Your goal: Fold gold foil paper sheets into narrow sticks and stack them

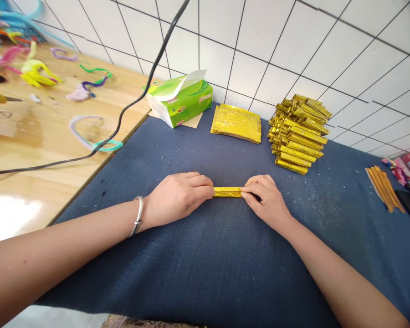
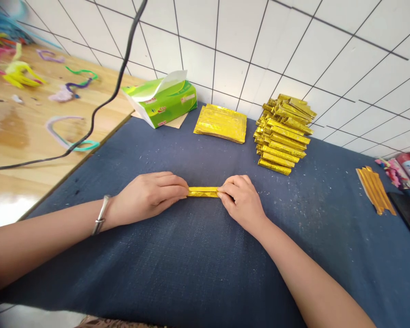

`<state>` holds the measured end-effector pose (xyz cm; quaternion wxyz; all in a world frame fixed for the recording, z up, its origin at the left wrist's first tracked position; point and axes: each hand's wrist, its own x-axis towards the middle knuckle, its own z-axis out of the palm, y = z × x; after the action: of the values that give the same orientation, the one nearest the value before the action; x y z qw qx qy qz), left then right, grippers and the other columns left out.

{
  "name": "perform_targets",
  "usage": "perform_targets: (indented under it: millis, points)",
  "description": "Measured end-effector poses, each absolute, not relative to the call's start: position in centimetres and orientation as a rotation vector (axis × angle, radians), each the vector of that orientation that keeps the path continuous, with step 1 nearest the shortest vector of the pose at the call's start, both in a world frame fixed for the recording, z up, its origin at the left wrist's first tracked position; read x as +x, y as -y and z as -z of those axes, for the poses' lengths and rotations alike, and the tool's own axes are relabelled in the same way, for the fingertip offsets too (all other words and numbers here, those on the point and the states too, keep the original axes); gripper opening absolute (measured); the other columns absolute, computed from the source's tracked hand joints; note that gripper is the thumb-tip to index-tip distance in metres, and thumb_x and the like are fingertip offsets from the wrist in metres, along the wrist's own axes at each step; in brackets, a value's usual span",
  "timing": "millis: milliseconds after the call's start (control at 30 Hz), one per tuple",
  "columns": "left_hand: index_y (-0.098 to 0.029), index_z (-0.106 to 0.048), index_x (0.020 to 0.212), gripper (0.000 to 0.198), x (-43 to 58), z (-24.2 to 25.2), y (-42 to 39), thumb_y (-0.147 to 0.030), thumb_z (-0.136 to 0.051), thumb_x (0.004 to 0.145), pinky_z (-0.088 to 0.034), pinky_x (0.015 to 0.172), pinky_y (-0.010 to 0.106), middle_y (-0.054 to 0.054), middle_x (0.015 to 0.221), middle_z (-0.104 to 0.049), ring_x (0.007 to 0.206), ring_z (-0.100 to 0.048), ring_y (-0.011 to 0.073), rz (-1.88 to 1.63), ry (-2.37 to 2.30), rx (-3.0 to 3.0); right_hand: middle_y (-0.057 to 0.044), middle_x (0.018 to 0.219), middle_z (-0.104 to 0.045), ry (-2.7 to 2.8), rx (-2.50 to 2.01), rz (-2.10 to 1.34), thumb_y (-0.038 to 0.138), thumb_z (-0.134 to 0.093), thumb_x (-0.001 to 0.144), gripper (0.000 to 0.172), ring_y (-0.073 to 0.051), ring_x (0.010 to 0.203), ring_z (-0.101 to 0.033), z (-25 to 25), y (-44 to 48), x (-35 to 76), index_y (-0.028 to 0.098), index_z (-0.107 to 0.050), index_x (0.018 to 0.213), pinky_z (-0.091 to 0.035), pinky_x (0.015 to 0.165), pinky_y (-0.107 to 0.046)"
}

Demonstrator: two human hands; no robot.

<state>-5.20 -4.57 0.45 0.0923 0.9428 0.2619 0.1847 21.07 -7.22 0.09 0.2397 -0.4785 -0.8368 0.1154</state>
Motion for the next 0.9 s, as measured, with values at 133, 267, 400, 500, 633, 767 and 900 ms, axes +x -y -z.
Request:
perform_targets:
  millis: [133,267,400,500,633,767,900]
  points:
    - [-0.019,-0.062,0.099,0.023,-5.3,-0.4,4.5,-0.021,-0.041,0.092,-0.047,0.079,0.026,0.004,0.101,-0.062,0.085,-0.056,0.0131,-0.547,-0.762,2.814,-0.004,0.091,-0.059,2.285,-1.304,-0.317,0.021,-0.053,0.086,0.013,-0.018,0.088,-0.051,-0.1,7.2,21.1,0.023,-0.065,0.091,-0.042,0.08,-0.036]
    - [-0.019,-0.062,0.098,0.022,-5.3,-0.5,4.7,-0.02,-0.041,0.091,-0.046,0.081,0.028,0.003,0.102,-0.062,0.086,-0.056,0.0137,-0.496,-0.763,2.844,-0.004,0.091,-0.059,2.281,-1.315,-0.326,0.022,-0.053,0.086,0.013,-0.018,0.088,-0.051,-0.1,7.2,21.0,0.023,-0.065,0.091,-0.041,0.081,-0.035]
    - [-0.018,-0.062,0.098,0.02,-5.3,-0.8,5.2,-0.021,-0.043,0.091,-0.046,0.082,0.03,0.005,0.103,-0.061,0.089,-0.055,0.0154,-0.424,-0.752,2.922,-0.005,0.091,-0.059,2.279,-1.319,-0.33,0.022,-0.054,0.086,0.013,-0.018,0.089,-0.051,-0.1,7.2,21.0,0.022,-0.065,0.091,-0.041,0.081,-0.035]
    - [-0.018,-0.061,0.099,0.019,-5.3,-1.0,5.5,-0.022,-0.044,0.091,-0.045,0.081,0.032,0.005,0.1,-0.061,0.092,-0.055,0.0174,-0.377,-0.722,3.005,-0.005,0.091,-0.059,2.275,-1.317,-0.326,0.022,-0.054,0.086,0.013,-0.018,0.088,-0.051,-0.1,7.2,21.0,0.022,-0.065,0.092,-0.041,0.081,-0.035]
    - [-0.018,-0.06,0.1,0.02,-5.3,-1.0,5.7,-0.021,-0.043,0.091,-0.045,0.084,0.034,0.006,0.096,-0.062,0.094,-0.054,0.0186,-0.333,-0.707,3.057,-0.005,0.09,-0.059,2.274,-1.309,-0.309,0.022,-0.053,0.086,0.013,-0.018,0.088,-0.051,-0.1,7.3,21.0,0.022,-0.065,0.092,-0.042,0.081,-0.036]
    - [-0.018,-0.061,0.097,0.017,-5.3,-1.3,5.9,-0.019,-0.044,0.09,-0.045,0.082,0.032,0.005,0.094,-0.061,0.089,-0.054,0.017,-0.282,-0.772,2.971,-0.005,0.091,-0.059,2.299,-1.309,-0.274,0.022,-0.052,0.087,0.014,-0.018,0.089,-0.05,0.0,7.4,21.1,0.022,-0.064,0.093,-0.043,0.081,-0.036]
    - [-0.019,-0.061,0.093,0.017,-5.2,-1.6,5.8,-0.02,-0.045,0.091,-0.046,0.081,0.03,0.004,0.089,-0.06,0.084,-0.054,0.0156,-0.315,-0.789,2.914,-0.006,0.097,-0.06,2.433,-1.219,-0.161,0.022,-0.053,0.086,0.015,-0.021,0.097,-0.049,-0.3,7.1,21.7,0.023,-0.065,0.095,-0.043,0.084,-0.039]
